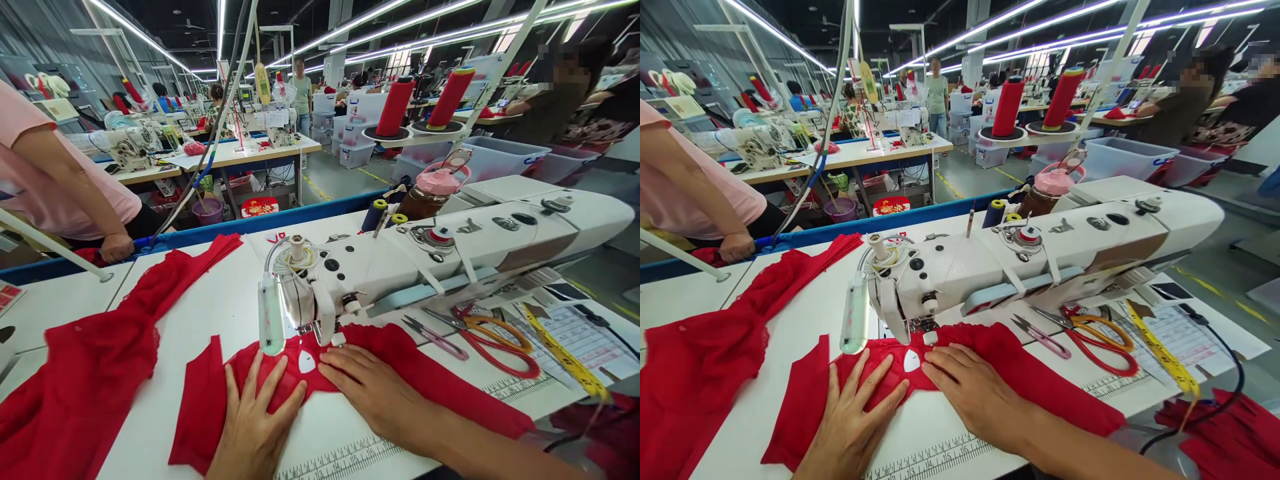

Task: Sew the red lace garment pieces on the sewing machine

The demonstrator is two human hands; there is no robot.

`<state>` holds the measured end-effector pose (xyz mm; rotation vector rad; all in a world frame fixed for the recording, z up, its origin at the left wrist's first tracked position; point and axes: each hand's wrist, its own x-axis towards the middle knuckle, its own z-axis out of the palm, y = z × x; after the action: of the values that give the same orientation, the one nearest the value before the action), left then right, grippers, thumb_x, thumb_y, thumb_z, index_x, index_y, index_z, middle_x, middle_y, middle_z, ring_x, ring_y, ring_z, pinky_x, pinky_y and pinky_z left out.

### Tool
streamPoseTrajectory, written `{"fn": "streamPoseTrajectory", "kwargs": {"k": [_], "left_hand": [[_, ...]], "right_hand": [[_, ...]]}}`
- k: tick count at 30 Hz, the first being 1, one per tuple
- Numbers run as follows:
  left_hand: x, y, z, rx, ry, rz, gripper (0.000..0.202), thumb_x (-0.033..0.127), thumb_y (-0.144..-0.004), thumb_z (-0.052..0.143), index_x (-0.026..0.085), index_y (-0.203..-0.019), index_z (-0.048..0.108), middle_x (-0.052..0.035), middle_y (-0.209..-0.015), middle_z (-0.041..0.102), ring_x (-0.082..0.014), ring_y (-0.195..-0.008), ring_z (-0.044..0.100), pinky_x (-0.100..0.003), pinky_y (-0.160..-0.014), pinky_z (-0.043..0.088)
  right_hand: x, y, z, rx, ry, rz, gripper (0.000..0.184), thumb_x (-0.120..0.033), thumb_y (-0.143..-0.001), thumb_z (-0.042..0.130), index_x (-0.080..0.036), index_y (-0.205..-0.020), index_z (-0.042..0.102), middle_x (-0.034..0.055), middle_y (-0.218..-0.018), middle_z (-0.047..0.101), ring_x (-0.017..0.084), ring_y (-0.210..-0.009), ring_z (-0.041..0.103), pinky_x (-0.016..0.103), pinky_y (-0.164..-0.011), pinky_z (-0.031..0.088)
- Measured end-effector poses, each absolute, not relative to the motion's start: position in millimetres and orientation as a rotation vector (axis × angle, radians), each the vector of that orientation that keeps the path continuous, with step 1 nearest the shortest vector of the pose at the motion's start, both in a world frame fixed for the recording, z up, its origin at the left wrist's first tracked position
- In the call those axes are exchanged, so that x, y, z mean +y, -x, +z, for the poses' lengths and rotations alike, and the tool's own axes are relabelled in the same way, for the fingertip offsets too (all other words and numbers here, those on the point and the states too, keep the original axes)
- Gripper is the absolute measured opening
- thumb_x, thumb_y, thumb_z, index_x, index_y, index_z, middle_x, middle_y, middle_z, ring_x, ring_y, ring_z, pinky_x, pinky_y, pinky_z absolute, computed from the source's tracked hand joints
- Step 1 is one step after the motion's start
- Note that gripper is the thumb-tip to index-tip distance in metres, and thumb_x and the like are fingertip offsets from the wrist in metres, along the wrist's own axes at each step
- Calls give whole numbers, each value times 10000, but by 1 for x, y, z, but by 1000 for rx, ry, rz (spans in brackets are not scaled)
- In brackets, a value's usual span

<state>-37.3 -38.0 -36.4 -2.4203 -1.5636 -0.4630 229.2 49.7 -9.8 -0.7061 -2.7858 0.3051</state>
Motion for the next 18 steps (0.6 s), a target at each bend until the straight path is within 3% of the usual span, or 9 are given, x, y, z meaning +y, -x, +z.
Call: {"fn": "streamPoseTrajectory", "kwargs": {"k": [4,7,9,11,13,15,18], "left_hand": [[-40,35,-28,-1508,2441,-691,508,75,-933,500,312,-1380,550,-132,-1459,533,-390,-1443,359,-781,-1083,260],[-33,27,-22,-1478,2455,-979,433,31,-936,502,201,-1331,556,-106,-1287,656,-240,-1297,562,-508,-1144,420],[-27,21,-22,-1507,2424,-1023,361,66,-959,500,161,-1303,558,-95,-1211,691,-186,-1190,635,-350,-1062,517],[-23,20,-25,-1549,2377,-905,343,216,-1000,505,139,-1333,534,-112,-1232,690,-208,-1167,653,-362,-1011,555],[-22,23,-30,-1590,2337,-733,470,353,-1009,498,129,-1421,459,-125,-1305,663,-248,-1217,627,-450,-1030,538],[-23,29,-34,-1636,2323,-610,565,390,-1005,494,135,-1494,369,-114,-1380,622,-259,-1287,576,-505,-1082,481],[-25,36,-37,-1676,2318,-530,627,387,-993,503,144,-1535,303,-84,-1440,580,-233,-1336,530,-483,-1171,366]], "right_hand": [[38,-236,3,-2679,669,290,502,4,-910,390,-144,-1356,567,132,-1322,630,231,-1283,529,432,-1102,451],[36,-226,12,-2585,627,388,454,5,-926,355,-126,-1281,606,123,-1210,673,200,-1153,602,332,-1010,526],[39,-215,11,-2566,613,407,430,8,-933,352,-120,-1242,623,114,-1164,682,192,-1097,620,310,-974,543],[45,-208,5,-2569,622,364,376,-33,-968,382,-111,-1245,624,120,-1180,678,207,-1119,611,342,-1006,528],[50,-208,-3,-2565,664,313,328,-127,-1005,438,-114,-1285,610,131,-1258,654,228,-1194,579,400,-1070,485],[54,-213,-9,-2572,732,284,354,-232,-1011,503,-120,-1338,582,143,-1334,618,252,-1269,535,453,-1114,440],[56,-224,-8,-2639,819,271,459,-318,-985,566,-138,-1406,535,147,-1382,591,273,-1338,481,498,-1154,382]]}}
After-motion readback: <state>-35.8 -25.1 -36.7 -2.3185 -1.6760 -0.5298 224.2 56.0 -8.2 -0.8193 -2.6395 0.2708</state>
